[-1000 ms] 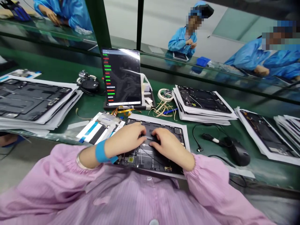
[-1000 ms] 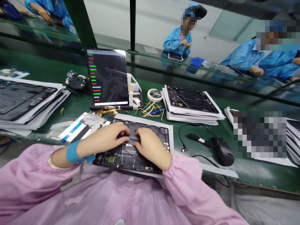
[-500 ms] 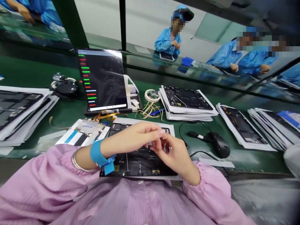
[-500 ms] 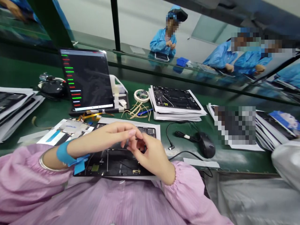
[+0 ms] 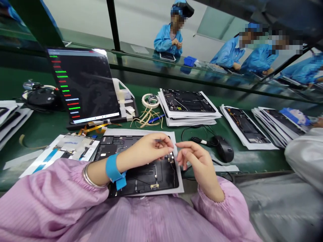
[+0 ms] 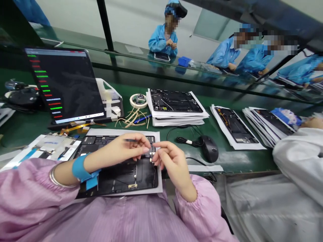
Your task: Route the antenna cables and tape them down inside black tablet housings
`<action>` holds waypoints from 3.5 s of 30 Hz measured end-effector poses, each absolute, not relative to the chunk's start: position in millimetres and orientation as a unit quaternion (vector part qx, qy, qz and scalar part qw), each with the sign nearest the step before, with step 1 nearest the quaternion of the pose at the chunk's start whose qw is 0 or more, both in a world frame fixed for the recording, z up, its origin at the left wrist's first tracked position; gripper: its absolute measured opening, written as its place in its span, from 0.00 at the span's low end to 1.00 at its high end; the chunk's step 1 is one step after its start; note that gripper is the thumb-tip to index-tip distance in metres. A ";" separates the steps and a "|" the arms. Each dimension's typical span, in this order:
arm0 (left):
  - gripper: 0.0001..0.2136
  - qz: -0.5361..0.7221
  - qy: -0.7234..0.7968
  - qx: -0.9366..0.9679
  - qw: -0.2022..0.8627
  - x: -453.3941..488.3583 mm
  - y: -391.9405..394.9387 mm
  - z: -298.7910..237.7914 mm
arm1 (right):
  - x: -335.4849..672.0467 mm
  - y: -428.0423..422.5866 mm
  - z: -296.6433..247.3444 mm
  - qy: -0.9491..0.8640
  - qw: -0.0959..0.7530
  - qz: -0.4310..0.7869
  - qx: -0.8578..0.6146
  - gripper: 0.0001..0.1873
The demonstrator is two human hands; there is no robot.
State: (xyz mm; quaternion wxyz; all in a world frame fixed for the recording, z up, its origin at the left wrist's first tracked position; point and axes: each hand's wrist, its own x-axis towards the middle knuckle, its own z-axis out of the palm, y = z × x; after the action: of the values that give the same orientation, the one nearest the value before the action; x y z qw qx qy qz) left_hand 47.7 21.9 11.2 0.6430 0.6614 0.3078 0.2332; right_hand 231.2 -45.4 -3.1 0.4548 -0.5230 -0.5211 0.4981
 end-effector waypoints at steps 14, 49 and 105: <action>0.09 0.081 0.299 0.938 0.158 60.5 -14.7 8.5 | 231.8 -50.7 16.2 -0.601 0.309 0.508 -0.535 0.13; 0.07 0.197 0.519 0.775 0.303 17.9 19.2 9.9 | 262.0 -90.4 4.3 -0.671 0.333 0.431 -0.503 0.06; 0.11 0.055 0.487 0.670 0.558 -38.1 25.9 -27.4 | 215.2 -78.6 -52.5 -0.804 0.203 -0.007 -0.559 0.14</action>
State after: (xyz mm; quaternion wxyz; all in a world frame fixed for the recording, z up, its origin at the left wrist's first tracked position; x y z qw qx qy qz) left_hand -38.1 25.9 -27.4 0.5578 0.6699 0.4868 0.0552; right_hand 215.2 -78.6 -52.5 0.2029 -0.5593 -0.8037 -0.0073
